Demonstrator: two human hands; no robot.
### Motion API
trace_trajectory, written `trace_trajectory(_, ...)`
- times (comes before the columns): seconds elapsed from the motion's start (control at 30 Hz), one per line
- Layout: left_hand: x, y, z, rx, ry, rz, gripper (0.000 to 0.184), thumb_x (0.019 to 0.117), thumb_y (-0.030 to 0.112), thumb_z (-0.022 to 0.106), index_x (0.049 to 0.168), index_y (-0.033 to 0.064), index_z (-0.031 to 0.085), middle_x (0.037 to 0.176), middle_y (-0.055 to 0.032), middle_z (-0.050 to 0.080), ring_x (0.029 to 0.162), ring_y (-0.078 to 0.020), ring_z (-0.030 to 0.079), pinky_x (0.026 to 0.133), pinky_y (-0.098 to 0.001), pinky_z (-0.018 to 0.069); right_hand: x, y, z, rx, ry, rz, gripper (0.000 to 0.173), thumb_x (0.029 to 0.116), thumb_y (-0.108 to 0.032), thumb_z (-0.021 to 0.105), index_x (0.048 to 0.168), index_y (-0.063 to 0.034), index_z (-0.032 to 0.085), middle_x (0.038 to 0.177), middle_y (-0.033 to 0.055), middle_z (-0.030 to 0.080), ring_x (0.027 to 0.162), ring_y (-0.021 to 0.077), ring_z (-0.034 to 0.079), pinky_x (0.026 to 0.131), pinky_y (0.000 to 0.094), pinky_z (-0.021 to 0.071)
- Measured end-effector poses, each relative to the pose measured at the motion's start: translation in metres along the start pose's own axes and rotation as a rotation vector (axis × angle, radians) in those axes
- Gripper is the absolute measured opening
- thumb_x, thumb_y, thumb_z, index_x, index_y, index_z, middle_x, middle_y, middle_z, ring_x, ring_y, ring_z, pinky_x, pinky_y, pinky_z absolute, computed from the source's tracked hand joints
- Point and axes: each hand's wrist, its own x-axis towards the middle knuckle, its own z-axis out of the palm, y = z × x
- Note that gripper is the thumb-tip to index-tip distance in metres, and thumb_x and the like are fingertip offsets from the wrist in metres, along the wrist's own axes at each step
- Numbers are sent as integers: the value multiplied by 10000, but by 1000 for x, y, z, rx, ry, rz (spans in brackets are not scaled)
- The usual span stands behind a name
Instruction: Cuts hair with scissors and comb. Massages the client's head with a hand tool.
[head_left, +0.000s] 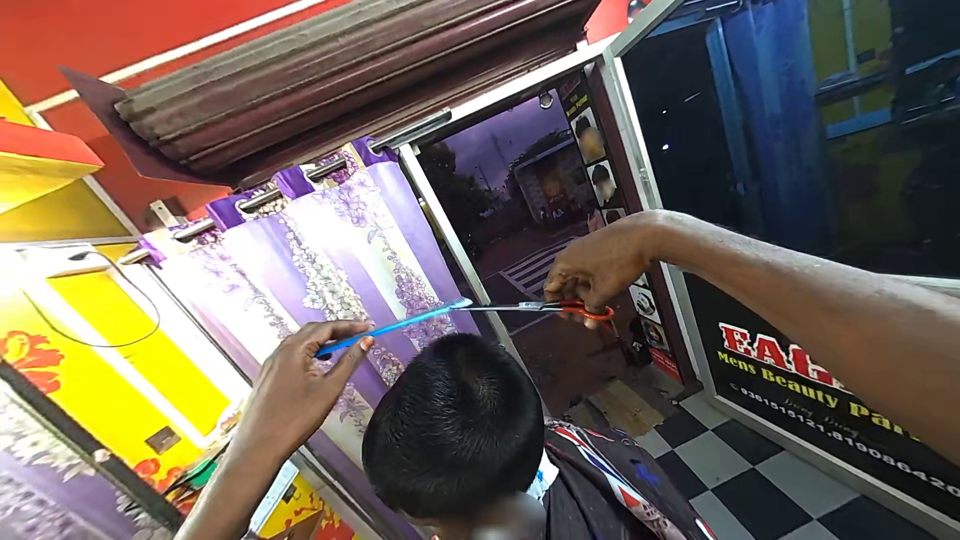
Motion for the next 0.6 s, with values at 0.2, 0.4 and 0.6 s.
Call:
trace_trajectory(0.2, -48, 15, -28, -335, -68, 204, 355, 963, 497, 640, 1174, 227, 733, 1149, 57, 700, 1061, -119, 663, 878, -277, 571, -16, 21, 9, -201, 232, 99, 175, 865, -49, 778, 1017, -93, 704, 858, 19, 691, 761, 162, 652, 726, 394, 536)
trace_trajectory(0.4, -30, 14, -5, -158, -38, 215, 350, 965, 521, 565, 1148, 275, 732, 1086, 131, 699, 948, -52, 655, 762, -244, 533, -8, -2, -10, -208, 162, -14, 205, 858, -49, 795, 1045, -81, 717, 885, 6, 711, 759, 110, 654, 728, 318, 532)
trace_trajectory(0.6, -24, 13, 4, -185, -32, 181, 363, 956, 511, 585, 1165, 251, 727, 1048, 128, 687, 920, -42, 641, 749, -226, 520, -8, -46, -24, -277, -56, 47, 404, 828, -322, 853, 1173, -151, 730, 984, -13, 715, 877, 94, 655, 794, 313, 510)
